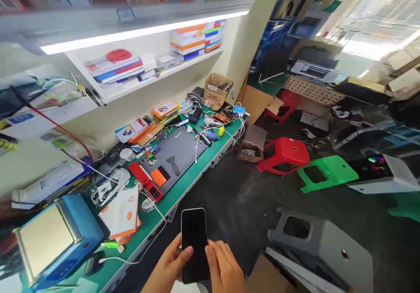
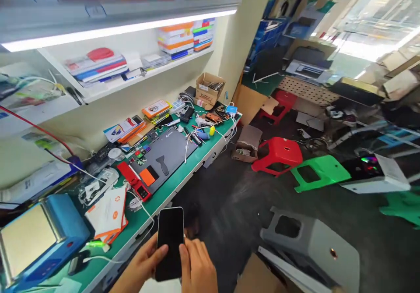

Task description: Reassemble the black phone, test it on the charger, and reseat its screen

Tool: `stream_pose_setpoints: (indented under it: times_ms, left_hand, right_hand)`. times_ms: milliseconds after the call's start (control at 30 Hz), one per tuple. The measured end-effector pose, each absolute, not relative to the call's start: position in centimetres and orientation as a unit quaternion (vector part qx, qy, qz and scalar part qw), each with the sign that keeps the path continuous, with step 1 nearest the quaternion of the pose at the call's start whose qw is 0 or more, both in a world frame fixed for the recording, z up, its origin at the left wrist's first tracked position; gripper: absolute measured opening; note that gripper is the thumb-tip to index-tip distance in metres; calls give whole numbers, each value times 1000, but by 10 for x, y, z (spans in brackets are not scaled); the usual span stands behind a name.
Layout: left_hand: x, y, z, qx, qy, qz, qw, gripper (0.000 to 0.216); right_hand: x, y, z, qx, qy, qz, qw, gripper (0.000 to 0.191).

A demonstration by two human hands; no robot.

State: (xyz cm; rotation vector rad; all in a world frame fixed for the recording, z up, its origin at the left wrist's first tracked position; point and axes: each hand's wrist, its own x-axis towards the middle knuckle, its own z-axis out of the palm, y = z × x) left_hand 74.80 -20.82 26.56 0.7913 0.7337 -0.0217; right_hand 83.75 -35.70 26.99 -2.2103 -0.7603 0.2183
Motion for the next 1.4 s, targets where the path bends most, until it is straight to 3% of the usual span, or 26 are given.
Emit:
stream_pose_setpoints:
  times_ms: [167, 333, 467, 700, 867, 1000, 1200, 1400]
  left_hand:
    - [834, -183, 208, 226, 446, 87, 862, 54]
    - [913, -138, 187, 111, 505, 202, 832, 33]
    - [956, -103, 168, 79, 524, 266, 805, 35]
    - [1009, -57, 131, 32, 566, 360, 741, 26]
    - [1039, -41, 116, 7, 575, 425, 699, 27]
    - [1066, -32, 108, -6, 560, 480, 675, 27]
    - [1103, -26, 97, -23, 535, 513, 671, 18]
    - [1117, -32, 99, -24, 518, 520, 679, 24]
  right_hand:
    - [967, -322, 207, -881, -397, 64, 250, 38]
    - [1081, -229, 156, -806, -536, 154, 197, 50]
    - [1144, -151, 105, -720, -635, 217, 175, 64]
    - [1211, -99, 43, -562, -735, 328, 192, 25]
    - [1229, -89, 46, -582, -661, 390, 270, 13]
    - [1235, -80, 72, -660, -523, 429, 326, 25]
    - [1237, -63, 110, -677, -394, 511, 353, 19]
    - [1239, -58, 120, -688, -332, 537, 358, 21]
